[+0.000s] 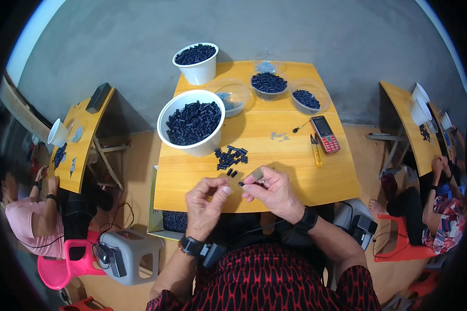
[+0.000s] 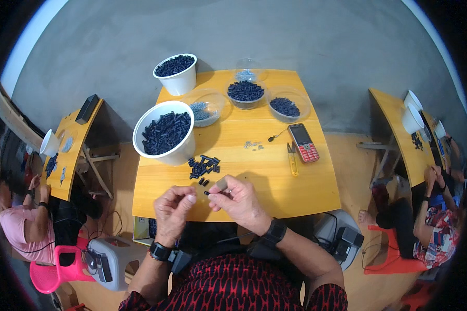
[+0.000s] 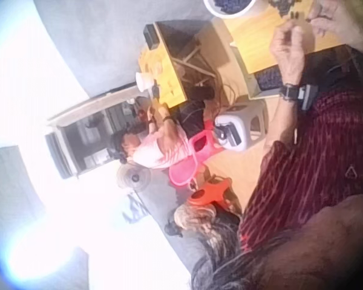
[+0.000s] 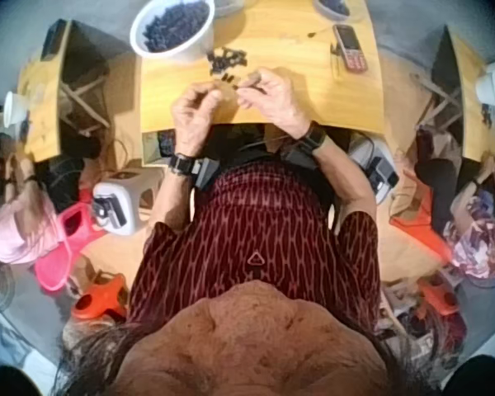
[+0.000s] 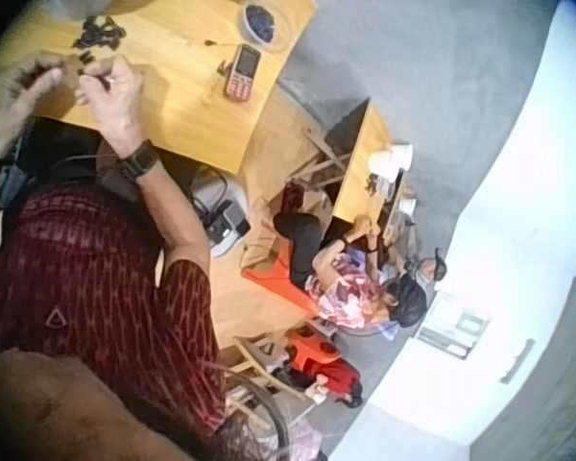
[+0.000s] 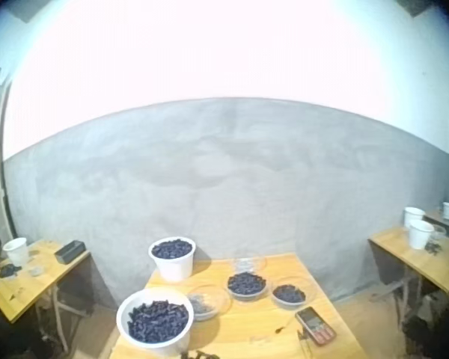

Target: Assembling or sorting small black plastic components by hand at a workbench.

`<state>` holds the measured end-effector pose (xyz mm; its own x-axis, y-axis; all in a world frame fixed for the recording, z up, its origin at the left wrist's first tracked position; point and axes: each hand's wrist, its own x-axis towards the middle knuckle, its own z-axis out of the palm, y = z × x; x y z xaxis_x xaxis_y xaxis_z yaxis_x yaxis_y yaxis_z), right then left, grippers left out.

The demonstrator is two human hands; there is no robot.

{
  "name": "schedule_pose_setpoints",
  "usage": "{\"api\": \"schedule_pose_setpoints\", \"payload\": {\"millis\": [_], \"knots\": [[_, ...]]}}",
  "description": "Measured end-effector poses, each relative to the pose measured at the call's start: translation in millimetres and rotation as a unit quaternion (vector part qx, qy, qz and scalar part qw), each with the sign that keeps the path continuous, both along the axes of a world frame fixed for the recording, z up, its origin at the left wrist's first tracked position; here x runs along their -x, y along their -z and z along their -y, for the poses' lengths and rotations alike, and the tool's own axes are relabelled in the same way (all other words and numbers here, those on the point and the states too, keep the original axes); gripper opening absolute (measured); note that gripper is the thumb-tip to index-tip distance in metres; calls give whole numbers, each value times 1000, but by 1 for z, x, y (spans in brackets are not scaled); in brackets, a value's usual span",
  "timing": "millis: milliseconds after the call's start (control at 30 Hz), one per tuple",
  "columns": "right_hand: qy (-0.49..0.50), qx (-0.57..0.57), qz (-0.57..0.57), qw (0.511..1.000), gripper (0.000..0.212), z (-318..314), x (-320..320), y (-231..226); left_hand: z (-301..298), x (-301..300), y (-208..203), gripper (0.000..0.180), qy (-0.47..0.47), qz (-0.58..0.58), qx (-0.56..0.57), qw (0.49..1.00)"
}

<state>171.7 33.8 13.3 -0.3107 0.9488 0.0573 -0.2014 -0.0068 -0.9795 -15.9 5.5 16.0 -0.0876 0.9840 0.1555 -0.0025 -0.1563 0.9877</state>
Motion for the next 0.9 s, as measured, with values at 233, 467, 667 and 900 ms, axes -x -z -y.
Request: {"api": "schedule_pose_setpoints", "payload": {"millis": [233,467,667,900], "knots": [[-17,-46,60,997,5,5,-11,0,1,-29,14,10,59,99,70,991],[196,-295,397,847,8,-66,-66,-8,5,-35,22,10,-16,77,26,997],[139,-307,486,806,9,-90,-73,4,5,-33,25,5,-18,-79,-47,996],[133,-279,541,782,12,-89,-72,0,1,-40,13,12,85,-202,-190,957]]}}
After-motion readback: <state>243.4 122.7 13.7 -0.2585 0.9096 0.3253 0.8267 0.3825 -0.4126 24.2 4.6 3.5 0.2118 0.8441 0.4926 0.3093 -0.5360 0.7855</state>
